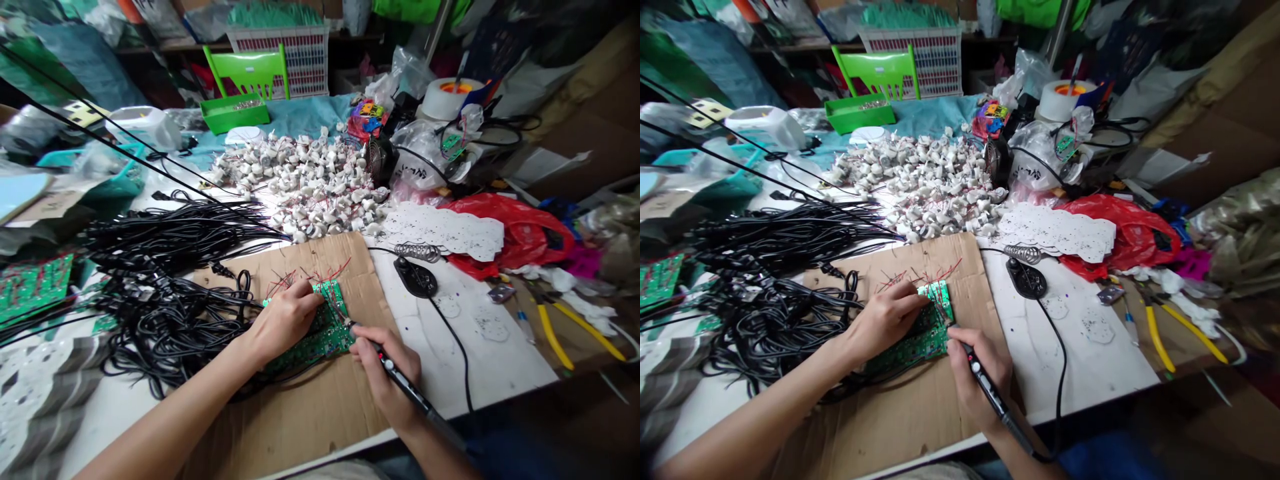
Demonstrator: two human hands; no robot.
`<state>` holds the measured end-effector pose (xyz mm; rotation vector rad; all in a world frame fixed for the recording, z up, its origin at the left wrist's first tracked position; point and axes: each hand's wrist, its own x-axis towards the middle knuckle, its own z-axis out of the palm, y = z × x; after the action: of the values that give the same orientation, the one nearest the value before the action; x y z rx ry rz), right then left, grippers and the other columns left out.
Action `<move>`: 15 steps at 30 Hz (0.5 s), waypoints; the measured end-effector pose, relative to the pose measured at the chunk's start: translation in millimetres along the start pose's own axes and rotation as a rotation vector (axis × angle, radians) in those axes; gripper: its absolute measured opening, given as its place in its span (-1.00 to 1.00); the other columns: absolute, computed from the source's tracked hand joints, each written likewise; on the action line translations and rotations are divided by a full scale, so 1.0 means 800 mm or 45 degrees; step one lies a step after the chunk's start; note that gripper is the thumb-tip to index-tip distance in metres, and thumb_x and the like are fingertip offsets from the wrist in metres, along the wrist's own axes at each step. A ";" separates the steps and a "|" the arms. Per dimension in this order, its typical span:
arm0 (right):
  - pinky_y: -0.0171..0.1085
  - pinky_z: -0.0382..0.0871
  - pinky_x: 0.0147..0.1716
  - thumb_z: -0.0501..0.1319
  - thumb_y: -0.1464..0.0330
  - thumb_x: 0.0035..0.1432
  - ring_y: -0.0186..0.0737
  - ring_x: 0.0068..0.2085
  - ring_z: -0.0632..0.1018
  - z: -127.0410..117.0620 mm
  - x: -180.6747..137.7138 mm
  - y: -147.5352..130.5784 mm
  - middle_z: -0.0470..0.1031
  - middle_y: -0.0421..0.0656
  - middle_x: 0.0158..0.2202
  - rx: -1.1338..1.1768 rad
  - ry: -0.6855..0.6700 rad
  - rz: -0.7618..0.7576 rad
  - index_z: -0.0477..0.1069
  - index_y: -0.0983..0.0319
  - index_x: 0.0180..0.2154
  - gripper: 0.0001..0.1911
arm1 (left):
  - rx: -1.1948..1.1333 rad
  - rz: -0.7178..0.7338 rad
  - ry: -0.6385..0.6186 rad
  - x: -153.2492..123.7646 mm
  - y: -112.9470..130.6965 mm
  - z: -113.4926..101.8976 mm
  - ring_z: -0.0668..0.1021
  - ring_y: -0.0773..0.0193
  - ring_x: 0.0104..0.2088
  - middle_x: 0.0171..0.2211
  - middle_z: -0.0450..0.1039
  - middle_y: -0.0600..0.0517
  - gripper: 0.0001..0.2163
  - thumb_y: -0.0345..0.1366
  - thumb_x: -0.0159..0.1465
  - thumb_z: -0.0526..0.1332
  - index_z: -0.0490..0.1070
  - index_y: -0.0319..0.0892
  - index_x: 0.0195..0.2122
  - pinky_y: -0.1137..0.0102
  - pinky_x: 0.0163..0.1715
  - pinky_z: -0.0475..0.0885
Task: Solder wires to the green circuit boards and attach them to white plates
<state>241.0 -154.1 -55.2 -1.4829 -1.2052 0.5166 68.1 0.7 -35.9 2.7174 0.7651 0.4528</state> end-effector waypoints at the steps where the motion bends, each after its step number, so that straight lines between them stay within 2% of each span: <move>1: -0.40 0.61 -0.40 0.20 0.38 0.34 -0.27 -0.35 0.70 0.000 0.000 0.000 0.68 -0.18 -0.31 0.000 0.000 0.002 0.54 0.15 -0.10 -0.84 | 0.002 -0.003 -0.003 0.000 0.000 0.000 0.47 0.35 -0.43 -0.35 0.35 0.00 -0.76 -0.47 0.38 0.06 0.55 -0.21 -0.20 0.49 -0.46 0.37; 10: -0.35 0.62 -0.33 0.20 0.40 0.34 -0.23 -0.33 0.70 0.000 0.001 0.001 0.68 -0.15 -0.30 -0.044 -0.037 -0.030 0.54 0.18 -0.10 -0.84 | 0.019 -0.012 0.006 0.001 0.001 0.002 0.46 0.36 -0.43 -0.35 0.36 0.01 -0.76 -0.47 0.38 0.07 0.54 -0.20 -0.21 0.51 -0.47 0.37; 15: -0.31 0.61 -0.27 0.20 0.44 0.32 -0.22 -0.33 0.69 -0.001 0.006 -0.004 0.68 -0.14 -0.32 -0.112 -0.040 -0.178 0.55 0.20 -0.10 -0.83 | 0.020 0.001 0.021 0.001 0.000 0.002 0.46 0.36 -0.44 -0.35 0.35 0.01 -0.77 -0.46 0.39 0.07 0.54 -0.20 -0.21 0.51 -0.47 0.37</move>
<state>242.2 -150.7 -50.4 -1.4561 -1.3610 0.3980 69.4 0.9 -37.4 2.7318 0.7747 0.4724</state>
